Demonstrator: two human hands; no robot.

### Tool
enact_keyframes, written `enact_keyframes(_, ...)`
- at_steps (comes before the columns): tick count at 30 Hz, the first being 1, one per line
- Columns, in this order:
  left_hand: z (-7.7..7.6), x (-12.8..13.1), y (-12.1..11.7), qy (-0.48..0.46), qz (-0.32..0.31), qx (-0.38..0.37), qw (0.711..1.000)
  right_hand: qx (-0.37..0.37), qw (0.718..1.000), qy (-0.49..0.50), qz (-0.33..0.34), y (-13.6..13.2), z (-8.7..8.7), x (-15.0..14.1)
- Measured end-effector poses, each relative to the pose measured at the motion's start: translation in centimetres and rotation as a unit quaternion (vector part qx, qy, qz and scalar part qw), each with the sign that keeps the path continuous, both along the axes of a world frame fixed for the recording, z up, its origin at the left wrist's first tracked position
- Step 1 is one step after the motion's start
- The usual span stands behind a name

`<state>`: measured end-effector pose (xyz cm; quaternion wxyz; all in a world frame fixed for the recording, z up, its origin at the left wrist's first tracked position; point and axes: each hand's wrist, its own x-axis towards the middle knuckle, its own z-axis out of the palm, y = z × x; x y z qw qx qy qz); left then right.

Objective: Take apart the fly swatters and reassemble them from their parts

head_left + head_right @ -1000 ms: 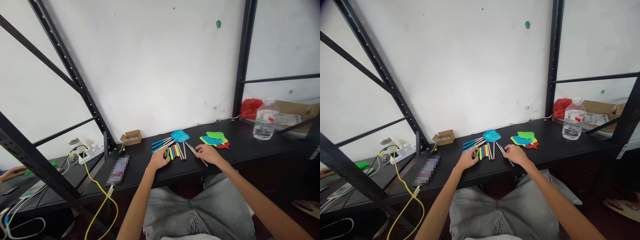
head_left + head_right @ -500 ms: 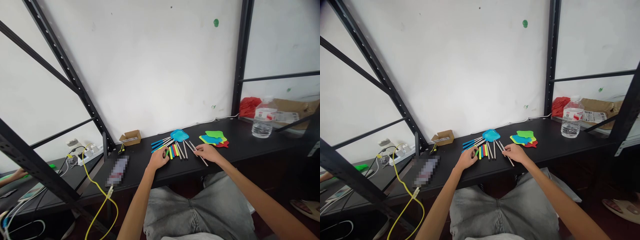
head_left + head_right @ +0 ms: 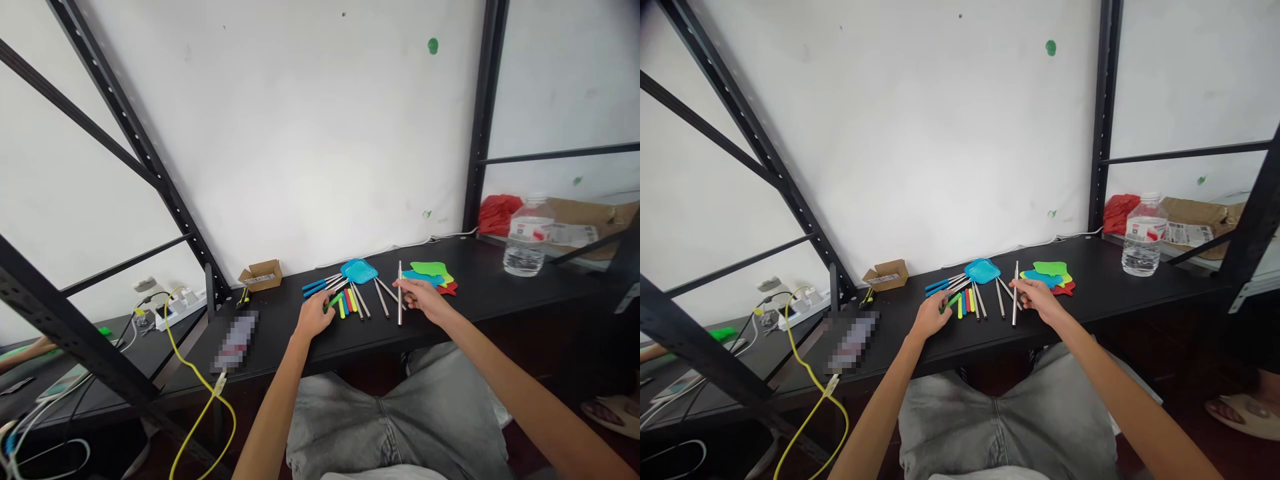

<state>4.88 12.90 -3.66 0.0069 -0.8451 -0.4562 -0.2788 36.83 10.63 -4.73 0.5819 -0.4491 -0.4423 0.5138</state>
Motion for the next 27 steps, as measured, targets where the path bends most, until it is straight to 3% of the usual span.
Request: enact_keyframes(27, 0.39, 0.32, -0.44, 0.009, -0.003, 0.021, 1.0, 0.028, 0.997, 0.06, 0.044, -0.02, -0.01, -0.73)
